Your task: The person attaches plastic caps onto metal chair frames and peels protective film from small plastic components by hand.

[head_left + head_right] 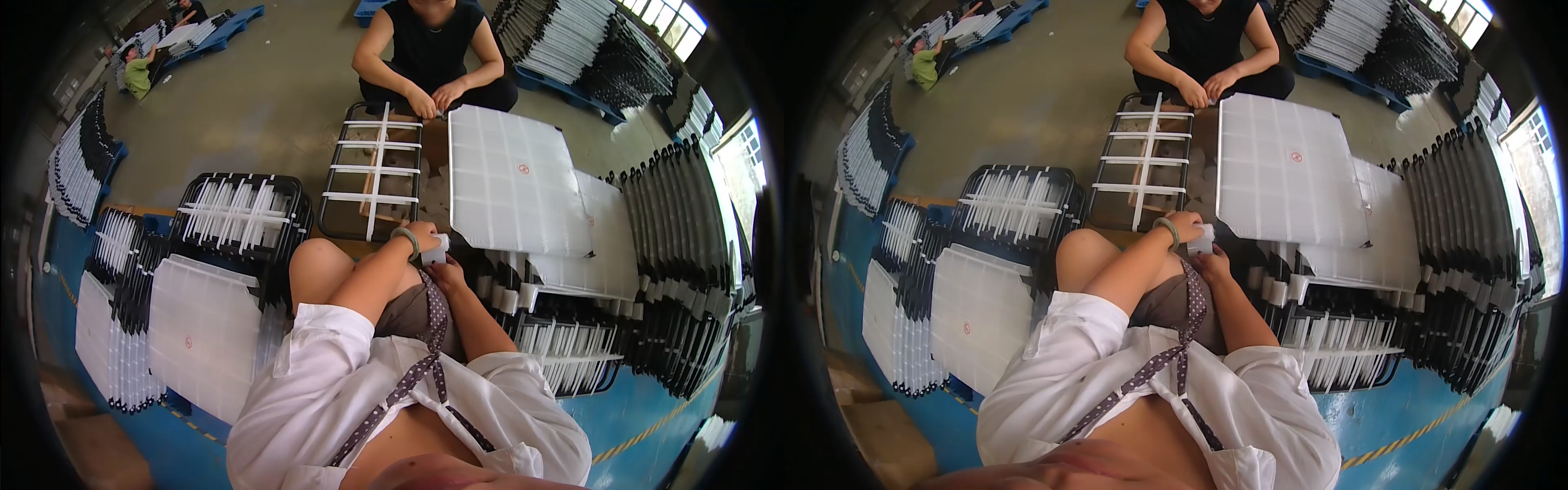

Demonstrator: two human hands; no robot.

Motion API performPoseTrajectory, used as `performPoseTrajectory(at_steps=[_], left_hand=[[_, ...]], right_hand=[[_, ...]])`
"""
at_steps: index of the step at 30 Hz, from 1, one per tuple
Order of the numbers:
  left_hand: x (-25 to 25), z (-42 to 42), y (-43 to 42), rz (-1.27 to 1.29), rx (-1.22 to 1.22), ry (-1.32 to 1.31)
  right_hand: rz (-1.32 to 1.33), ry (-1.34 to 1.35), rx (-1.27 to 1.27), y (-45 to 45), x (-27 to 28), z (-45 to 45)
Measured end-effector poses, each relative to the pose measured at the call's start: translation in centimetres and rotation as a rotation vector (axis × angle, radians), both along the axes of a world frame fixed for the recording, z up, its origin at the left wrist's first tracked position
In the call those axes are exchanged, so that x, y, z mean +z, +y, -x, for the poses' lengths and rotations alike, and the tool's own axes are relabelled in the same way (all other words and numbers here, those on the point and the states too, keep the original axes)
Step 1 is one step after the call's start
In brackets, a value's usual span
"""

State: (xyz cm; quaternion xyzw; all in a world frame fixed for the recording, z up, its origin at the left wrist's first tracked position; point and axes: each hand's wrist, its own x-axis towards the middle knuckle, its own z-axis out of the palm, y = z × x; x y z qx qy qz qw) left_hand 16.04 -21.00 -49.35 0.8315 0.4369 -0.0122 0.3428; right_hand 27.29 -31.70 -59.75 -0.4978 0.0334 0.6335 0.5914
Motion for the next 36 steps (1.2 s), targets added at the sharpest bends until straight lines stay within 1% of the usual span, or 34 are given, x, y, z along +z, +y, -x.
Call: performPoseTrajectory(at_steps=[2, 5, 6, 10, 13, 15, 18, 20, 23, 25, 26, 28, 31, 32, 34, 36], left_hand=[[0.6, 0.3, 0.1, -0.012, -0.001, -0.033], [0.5, 0.3, 0.1, 0.025, 0.031, -0.039], [0.6, 0.2, 0.1, 0.003, 0.029, -0.037], [0.2, -0.1, 0.3, -0.020, 0.070, -0.043], [-0.8, -0.1, 0.8, -0.139, 0.092, -0.068], [-1.1, 0.0, 0.9, -0.150, 0.136, -0.091], [-1.8, -0.1, 1.0, -0.138, 0.167, -0.146], [-2.2, -0.2, 1.2, -0.134, 0.177, -0.168], [-1.2, 0.1, 0.7, -0.105, 0.226, -0.188], [-2.1, 0.2, 1.0, -0.088, 0.236, -0.233], [-2.6, 0.2, 1.1, -0.066, 0.233, -0.242], [-2.4, 0.1, 1.2, 0.012, 0.268, -0.273], [-2.3, 0.1, 0.9, -0.118, 0.295, -0.364], [-2.3, 0.1, 1.0, -0.124, 0.282, -0.361], [-2.8, 0.1, 1.3, -0.137, 0.252, -0.356], [-2.5, 0.1, 1.5, -0.075, 0.234, -0.310]], right_hand=[[0.007, -0.017, 0.022, 0.0, 2.0, 0.4], [0.011, -0.057, 0.025, 0.2, 1.6, 0.4], [0.023, -0.069, 0.015, 0.3, 1.5, 0.5], [-0.076, -0.009, 0.032, 0.4, 0.7, 0.1], [-0.153, 0.054, 0.066, 0.6, 0.6, 0.0], [-0.078, -0.011, -0.002, 0.7, 1.2, 0.7], [-0.066, -0.111, 0.062, 1.0, 2.3, 1.0], [-0.108, -0.086, 0.075, 1.4, 0.8, 0.7], [-0.153, -0.025, 0.089, 1.6, 1.3, 1.0], [-0.205, 0.039, 0.090, 1.4, 2.3, 1.0], [-0.218, -0.016, 0.140, 1.6, 2.8, 1.2], [-0.284, 0.025, 0.154, 1.4, 2.7, 0.9], [-0.364, 0.112, 0.162, 1.5, 1.9, 0.6], [-0.388, 0.144, 0.155, 1.6, 1.5, 0.5], [-0.353, 0.127, 0.163, 1.6, 1.6, 0.6], [-0.334, 0.110, 0.199, 1.9, 1.3, 0.5]])
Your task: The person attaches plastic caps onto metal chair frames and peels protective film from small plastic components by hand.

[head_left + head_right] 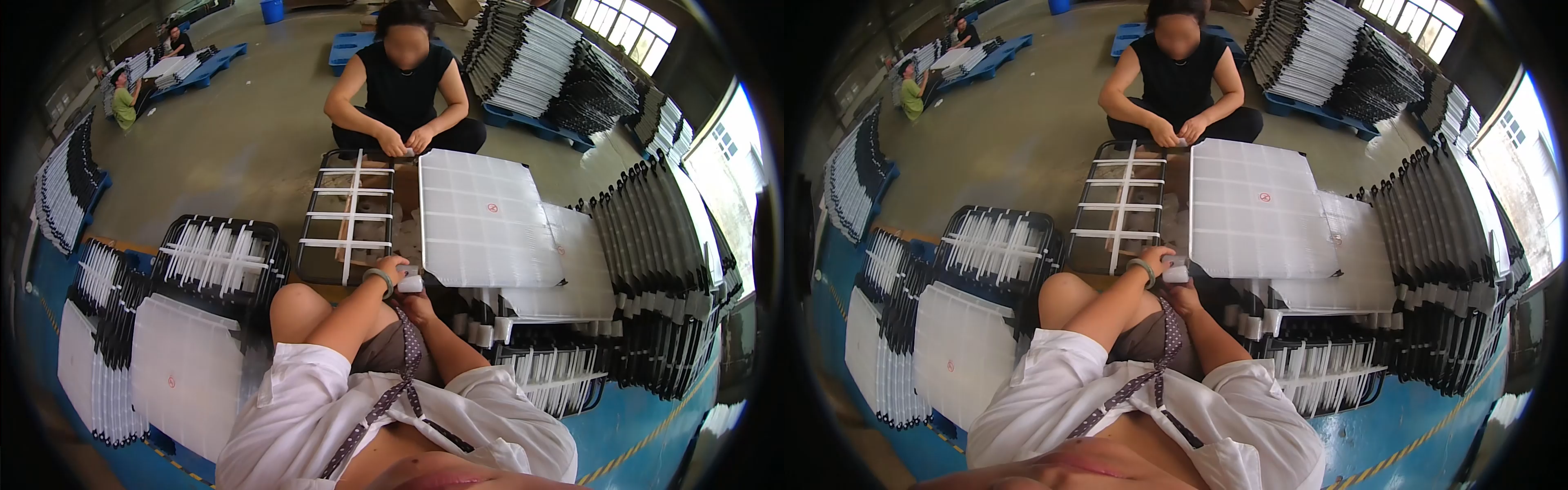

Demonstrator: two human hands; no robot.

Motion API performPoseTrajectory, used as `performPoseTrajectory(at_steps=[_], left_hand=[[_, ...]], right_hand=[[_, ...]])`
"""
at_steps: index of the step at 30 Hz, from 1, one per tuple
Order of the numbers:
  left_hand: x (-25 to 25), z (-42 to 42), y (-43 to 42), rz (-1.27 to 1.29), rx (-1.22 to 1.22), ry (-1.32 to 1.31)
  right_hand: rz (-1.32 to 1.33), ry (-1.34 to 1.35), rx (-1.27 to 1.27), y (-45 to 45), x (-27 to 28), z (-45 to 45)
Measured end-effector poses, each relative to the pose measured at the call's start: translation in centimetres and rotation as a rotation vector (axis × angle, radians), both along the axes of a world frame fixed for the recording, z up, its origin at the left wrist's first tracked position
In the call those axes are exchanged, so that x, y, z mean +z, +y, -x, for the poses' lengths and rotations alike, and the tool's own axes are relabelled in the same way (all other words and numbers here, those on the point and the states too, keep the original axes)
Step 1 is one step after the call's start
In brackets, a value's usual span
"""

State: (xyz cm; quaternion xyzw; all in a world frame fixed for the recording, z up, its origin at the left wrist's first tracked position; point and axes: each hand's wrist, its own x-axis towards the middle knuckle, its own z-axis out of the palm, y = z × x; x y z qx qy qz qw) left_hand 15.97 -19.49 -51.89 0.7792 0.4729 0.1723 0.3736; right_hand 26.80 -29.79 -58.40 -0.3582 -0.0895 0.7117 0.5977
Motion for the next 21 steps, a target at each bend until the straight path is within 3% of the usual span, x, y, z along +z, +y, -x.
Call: performPoseTrajectory(at_steps=[3, 7, 9, 14, 17, 21], left_hand=[[0.4, -0.2, 0.2, 0.053, -0.028, 0.050], [-0.7, 0.0, 0.3, -0.066, -0.046, -0.079], [-0.3, -0.2, 0.4, 0.065, 0.010, -0.013], [0.3, -0.3, 0.4, 0.006, -0.106, 0.214], [2.8, -0.1, -0.2, -0.013, 0.030, 0.179], [1.0, -0.9, -0.1, -0.126, 0.093, 0.100]], right_hand=[[0.042, -0.024, -0.044, 0.1, -0.5, -0.2], [-0.202, -0.092, -0.002, 0.1, 0.5, 0.3], [-0.188, -0.087, -0.047, 0.3, -0.8, 0.3], [-0.184, 0.005, -0.002, 0.1, 0.2, 0.0], [-0.201, 0.048, 0.023, -0.1, 0.8, 0.1], [-0.155, -0.008, 0.030, 0.0, 0.9, 0.1]])
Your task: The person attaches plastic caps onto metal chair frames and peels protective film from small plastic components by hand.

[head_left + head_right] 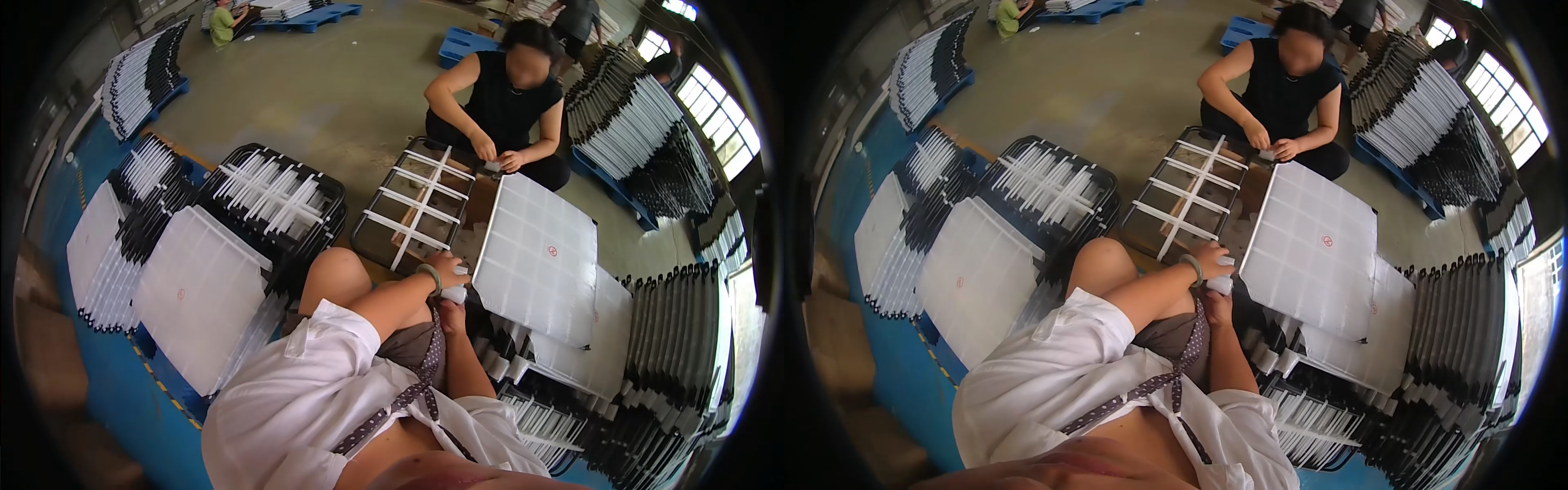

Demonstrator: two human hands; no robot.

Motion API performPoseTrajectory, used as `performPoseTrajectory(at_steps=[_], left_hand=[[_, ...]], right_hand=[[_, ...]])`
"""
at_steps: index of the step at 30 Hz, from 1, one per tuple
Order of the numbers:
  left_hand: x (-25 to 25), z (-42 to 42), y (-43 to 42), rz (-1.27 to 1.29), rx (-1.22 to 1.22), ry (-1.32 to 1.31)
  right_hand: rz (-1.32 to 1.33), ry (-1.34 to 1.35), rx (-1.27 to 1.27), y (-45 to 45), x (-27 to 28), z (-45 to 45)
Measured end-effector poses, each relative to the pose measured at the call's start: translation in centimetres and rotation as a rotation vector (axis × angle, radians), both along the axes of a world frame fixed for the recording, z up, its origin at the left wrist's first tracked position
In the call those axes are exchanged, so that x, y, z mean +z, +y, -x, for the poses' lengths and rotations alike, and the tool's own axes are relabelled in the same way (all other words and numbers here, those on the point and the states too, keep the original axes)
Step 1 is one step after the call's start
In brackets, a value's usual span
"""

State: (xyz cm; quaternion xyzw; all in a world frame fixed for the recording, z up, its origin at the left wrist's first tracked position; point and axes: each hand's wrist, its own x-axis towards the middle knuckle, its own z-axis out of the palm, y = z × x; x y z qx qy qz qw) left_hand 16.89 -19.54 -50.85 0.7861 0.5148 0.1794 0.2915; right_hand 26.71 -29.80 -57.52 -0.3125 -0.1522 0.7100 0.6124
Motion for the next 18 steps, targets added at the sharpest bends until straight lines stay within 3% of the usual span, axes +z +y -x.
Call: performPoseTrajectory(at_steps=[2, 3, 6, 10, 18], left_hand=[[1.5, 0.1, -0.7, -0.088, -0.036, 0.028], [2.0, 0.2, -0.7, 0.026, -0.080, 0.044], [2.3, 0.3, -0.9, 0.031, -0.083, 0.042], [2.1, 0.4, -1.0, -0.084, -0.062, -0.170], [2.5, 1.4, -1.2, -0.049, -0.204, 0.118]], right_hand=[[-0.010, -0.008, 0.035, 0.1, -0.7, -0.4], [-0.009, -0.047, 0.030, 0.1, -0.7, -0.5], [-0.050, -0.084, -0.008, -0.1, -0.3, -0.2], [-0.054, -0.056, 0.009, -0.3, 0.1, 0.0], [-0.009, -0.195, 0.037, -0.4, 0.4, -0.2]])
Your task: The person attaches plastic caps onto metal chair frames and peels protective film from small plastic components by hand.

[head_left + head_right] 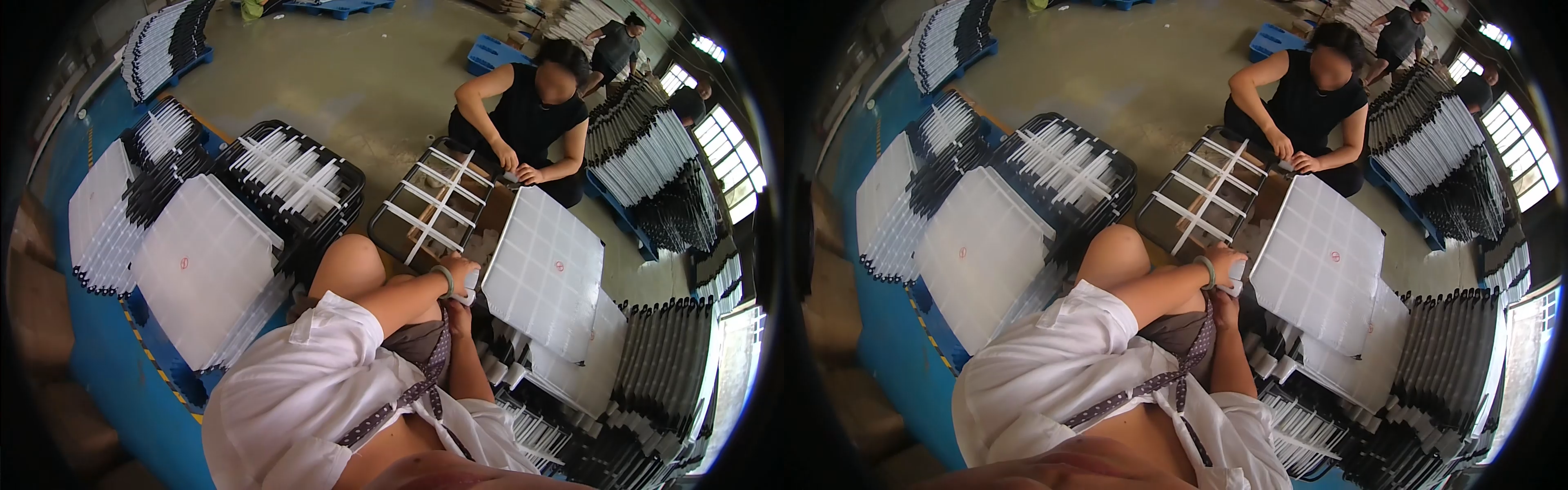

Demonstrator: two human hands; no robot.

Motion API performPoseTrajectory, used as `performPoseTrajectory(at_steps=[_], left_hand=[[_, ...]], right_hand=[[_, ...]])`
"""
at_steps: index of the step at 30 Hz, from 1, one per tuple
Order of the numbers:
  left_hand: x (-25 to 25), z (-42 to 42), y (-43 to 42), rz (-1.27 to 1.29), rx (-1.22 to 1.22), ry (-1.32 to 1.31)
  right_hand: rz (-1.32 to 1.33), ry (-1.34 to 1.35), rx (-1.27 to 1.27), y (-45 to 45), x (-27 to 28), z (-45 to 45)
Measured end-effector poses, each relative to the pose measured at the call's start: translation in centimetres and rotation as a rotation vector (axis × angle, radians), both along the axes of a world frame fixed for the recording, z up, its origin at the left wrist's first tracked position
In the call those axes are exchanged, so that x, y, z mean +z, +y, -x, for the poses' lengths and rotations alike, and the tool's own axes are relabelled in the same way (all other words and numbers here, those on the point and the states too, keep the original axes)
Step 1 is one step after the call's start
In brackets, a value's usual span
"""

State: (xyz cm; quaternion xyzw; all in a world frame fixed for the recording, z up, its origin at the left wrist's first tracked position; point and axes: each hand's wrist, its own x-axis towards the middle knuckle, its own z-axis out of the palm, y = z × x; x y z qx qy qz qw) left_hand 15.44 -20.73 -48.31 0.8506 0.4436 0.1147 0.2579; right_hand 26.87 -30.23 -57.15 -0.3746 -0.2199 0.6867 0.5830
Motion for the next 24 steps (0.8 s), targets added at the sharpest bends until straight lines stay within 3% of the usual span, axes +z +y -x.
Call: performPoseTrajectory(at_steps=[3, 7, 9, 13, 16, 20, 24], left_hand=[[-1.6, -0.1, -0.2, -0.118, 0.016, -0.161], [-1.8, -0.3, -0.7, -0.035, 0.020, -0.413], [-1.4, -0.1, -1.1, -0.070, 0.047, -0.328], [-1.2, -0.3, -1.1, -0.080, -0.025, -0.111], [-0.9, -0.4, -1.3, 0.093, 0.018, -0.031], [-1.5, -0.3, -1.4, 0.130, 0.038, -0.183], [1.0, 0.4, -2.1, 0.098, -0.043, -0.147]], right_hand=[[0.042, -0.033, -0.002, -0.1, -0.8, -0.3], [0.073, -0.041, 0.003, 0.3, -2.0, -1.0], [0.097, -0.056, -0.018, 0.1, -2.5, -1.2], [0.015, 0.159, 0.032, 0.1, -3.1, -1.9], [0.018, 0.334, 0.054, -0.2, -2.7, -2.2], [0.010, 0.428, -0.055, -1.0, -2.2, -2.5], [0.040, 0.403, -0.066, -1.2, -1.0, -1.9]])
